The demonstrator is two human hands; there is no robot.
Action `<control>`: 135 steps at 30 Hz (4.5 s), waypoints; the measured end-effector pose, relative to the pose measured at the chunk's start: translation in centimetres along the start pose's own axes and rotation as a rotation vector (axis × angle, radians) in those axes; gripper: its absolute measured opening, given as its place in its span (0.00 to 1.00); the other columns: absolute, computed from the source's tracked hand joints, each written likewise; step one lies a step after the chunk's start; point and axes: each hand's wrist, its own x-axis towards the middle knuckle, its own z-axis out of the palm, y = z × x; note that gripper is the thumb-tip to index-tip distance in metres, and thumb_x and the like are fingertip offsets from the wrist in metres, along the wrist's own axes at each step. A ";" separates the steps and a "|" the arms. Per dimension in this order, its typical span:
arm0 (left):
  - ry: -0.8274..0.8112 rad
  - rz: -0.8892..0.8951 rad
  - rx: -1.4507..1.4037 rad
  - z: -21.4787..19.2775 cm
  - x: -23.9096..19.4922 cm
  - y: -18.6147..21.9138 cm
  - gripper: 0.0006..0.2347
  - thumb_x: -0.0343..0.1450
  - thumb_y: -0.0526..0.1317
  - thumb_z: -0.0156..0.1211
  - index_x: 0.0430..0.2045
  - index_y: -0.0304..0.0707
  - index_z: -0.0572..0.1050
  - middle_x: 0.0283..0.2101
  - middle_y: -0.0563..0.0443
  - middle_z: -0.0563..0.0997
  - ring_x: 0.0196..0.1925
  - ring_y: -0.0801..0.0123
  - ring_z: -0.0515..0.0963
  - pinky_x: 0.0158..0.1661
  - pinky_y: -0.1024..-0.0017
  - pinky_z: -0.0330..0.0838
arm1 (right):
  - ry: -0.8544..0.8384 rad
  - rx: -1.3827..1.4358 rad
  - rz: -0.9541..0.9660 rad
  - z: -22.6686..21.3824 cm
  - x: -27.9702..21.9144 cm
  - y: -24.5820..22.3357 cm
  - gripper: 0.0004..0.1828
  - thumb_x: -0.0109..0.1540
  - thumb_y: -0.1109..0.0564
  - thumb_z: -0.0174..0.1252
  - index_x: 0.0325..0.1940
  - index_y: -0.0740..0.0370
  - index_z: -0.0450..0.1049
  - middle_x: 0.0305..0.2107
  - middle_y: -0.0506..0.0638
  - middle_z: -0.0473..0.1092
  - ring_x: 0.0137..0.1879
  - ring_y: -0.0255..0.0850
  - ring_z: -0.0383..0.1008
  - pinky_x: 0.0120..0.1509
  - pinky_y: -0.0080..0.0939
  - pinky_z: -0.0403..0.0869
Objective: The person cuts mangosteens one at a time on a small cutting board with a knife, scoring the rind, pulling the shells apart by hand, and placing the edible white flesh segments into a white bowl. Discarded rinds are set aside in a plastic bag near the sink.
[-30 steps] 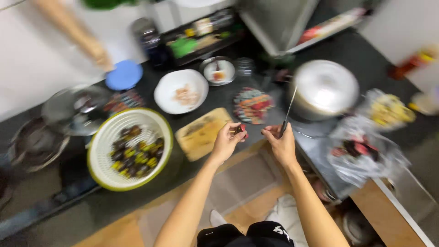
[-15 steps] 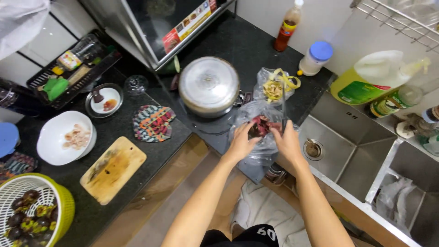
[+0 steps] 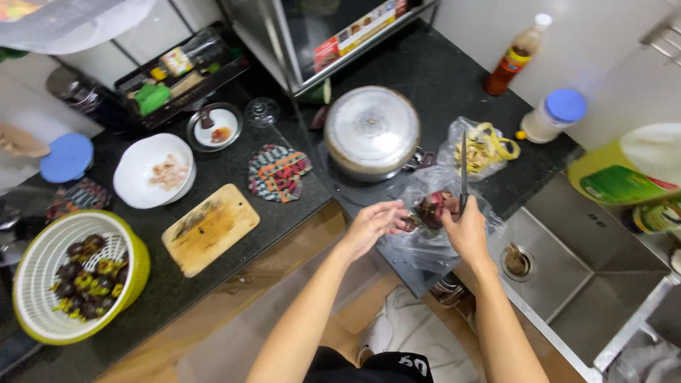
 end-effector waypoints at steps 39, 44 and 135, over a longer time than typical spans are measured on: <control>1.013 0.295 0.831 -36.6 -28.4 10.7 0.11 0.72 0.33 0.59 0.47 0.30 0.75 0.45 0.36 0.81 0.48 0.51 0.81 0.50 0.61 0.74 | -0.552 -0.045 -0.238 49.6 -9.8 -30.5 0.20 0.57 0.60 0.64 0.43 0.69 0.61 0.31 0.63 0.76 0.37 0.57 0.80 0.40 0.52 0.76; 0.850 0.376 1.224 -38.8 -26.3 11.2 0.13 0.69 0.31 0.58 0.47 0.29 0.77 0.48 0.34 0.82 0.51 0.45 0.80 0.52 0.57 0.74 | -0.524 0.002 -0.187 46.9 -8.5 -29.4 0.20 0.57 0.59 0.67 0.44 0.69 0.64 0.35 0.58 0.79 0.39 0.48 0.82 0.45 0.45 0.79; 0.067 0.299 0.587 5.9 2.7 3.9 0.18 0.71 0.33 0.65 0.54 0.36 0.70 0.42 0.42 0.86 0.37 0.67 0.85 0.37 0.70 0.78 | 0.449 0.442 -0.110 -2.1 -3.4 -9.9 0.20 0.68 0.64 0.63 0.43 0.62 0.54 0.40 0.54 0.75 0.45 0.38 0.78 0.52 0.38 0.78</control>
